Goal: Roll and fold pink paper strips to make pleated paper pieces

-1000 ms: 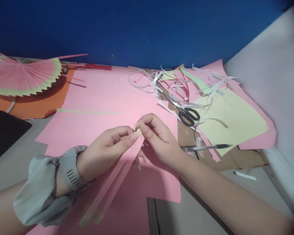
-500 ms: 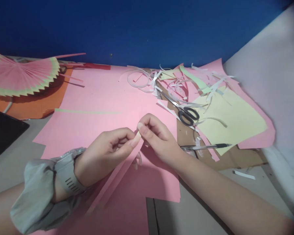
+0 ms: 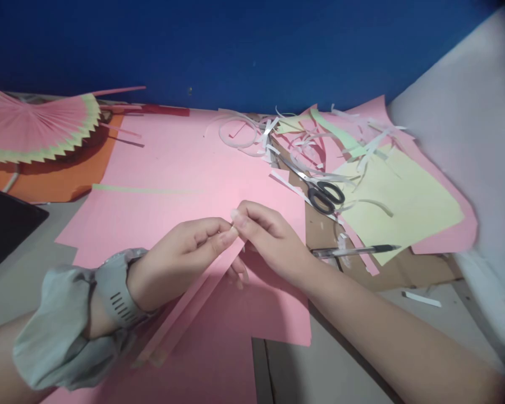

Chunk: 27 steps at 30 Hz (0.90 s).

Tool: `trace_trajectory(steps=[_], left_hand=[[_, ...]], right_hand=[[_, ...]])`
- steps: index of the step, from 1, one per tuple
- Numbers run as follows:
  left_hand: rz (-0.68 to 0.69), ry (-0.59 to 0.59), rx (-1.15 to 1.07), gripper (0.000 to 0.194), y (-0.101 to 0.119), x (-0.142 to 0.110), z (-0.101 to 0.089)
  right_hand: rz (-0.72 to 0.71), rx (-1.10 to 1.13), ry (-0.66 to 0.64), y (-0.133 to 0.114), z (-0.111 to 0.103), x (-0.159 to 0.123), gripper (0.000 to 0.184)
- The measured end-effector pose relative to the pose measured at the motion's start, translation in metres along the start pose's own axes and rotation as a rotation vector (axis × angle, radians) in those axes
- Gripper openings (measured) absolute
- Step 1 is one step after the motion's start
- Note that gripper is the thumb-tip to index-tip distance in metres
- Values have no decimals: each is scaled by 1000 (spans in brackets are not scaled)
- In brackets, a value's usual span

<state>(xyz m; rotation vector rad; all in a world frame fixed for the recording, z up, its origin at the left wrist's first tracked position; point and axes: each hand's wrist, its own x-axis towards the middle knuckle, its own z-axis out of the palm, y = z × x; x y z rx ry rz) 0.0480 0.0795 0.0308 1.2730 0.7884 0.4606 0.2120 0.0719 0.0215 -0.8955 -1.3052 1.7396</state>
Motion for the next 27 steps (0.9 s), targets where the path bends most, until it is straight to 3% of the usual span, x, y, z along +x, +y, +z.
trace_trajectory(steps=[6,11,20,27], left_hand=[[14,-24,53,38,4,-4,2],[3,-55,48,23,4,-5,2],[-11,-31,175,27,4,-4,5],[-98,-52,153,31,4,-5,7]], right_hand=[[-104,-235,140,2,-4,1,29],[-125,-271,166,1,-4,1,30],[-143,-386,236,3,-2,-1,30],[-121,-188,224,3,-1,-2,26]])
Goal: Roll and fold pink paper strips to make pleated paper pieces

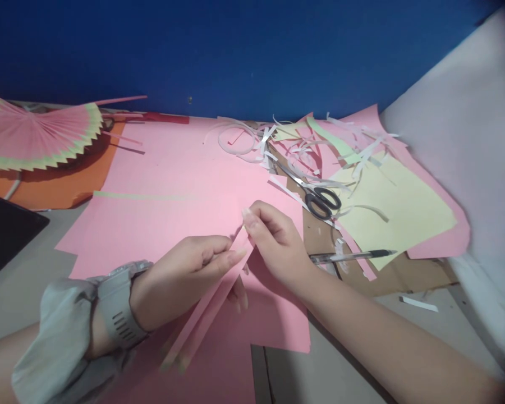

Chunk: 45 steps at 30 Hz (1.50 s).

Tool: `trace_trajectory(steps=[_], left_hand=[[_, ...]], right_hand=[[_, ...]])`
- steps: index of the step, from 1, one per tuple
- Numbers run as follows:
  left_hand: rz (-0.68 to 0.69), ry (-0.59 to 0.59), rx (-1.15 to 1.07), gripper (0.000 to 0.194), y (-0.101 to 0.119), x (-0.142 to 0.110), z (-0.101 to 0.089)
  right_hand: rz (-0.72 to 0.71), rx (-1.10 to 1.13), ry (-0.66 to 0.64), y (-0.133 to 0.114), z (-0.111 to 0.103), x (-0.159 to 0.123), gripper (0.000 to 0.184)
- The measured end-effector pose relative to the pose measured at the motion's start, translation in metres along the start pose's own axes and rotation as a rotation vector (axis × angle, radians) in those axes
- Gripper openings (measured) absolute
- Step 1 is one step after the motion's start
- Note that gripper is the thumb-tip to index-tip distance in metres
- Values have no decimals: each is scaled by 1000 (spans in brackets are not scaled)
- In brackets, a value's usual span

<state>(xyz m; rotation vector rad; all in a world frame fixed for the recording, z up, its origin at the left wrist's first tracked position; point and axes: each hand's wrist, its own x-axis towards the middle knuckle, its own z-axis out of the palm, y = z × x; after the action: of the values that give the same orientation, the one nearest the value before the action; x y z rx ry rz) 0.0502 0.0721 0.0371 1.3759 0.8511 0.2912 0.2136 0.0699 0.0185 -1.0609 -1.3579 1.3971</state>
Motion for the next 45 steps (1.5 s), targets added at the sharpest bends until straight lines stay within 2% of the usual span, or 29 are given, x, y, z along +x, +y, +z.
trace_trajectory(steps=[4,9,13,18,21,24,35,45], left_hand=[[10,-30,-80,25,-3,1,-1],[12,-57,-194,18,-7,1,-1],[-24,-55,-212,20,-4,-1,-3],[-117,-41,-166,32,0,-1,-3],[-96,11,-134,32,-3,0,-2],[-46,19,-151,32,-5,0,-1],[-64,-4,-178,36,-1,1,-2],[-92,-80,-203,29,3,2,-7]], right_hand=[[-2,-24,36,0,0,1,28],[-119,-226,109,-1,-1,4,32],[-155,-240,112,-1,-2,3,28],[-15,-55,159,2,-5,5,29],[39,73,184,5,-4,7,30],[33,111,230,6,-3,8,31],[-36,96,362,6,-4,9,31],[-82,200,474,10,-5,13,19]])
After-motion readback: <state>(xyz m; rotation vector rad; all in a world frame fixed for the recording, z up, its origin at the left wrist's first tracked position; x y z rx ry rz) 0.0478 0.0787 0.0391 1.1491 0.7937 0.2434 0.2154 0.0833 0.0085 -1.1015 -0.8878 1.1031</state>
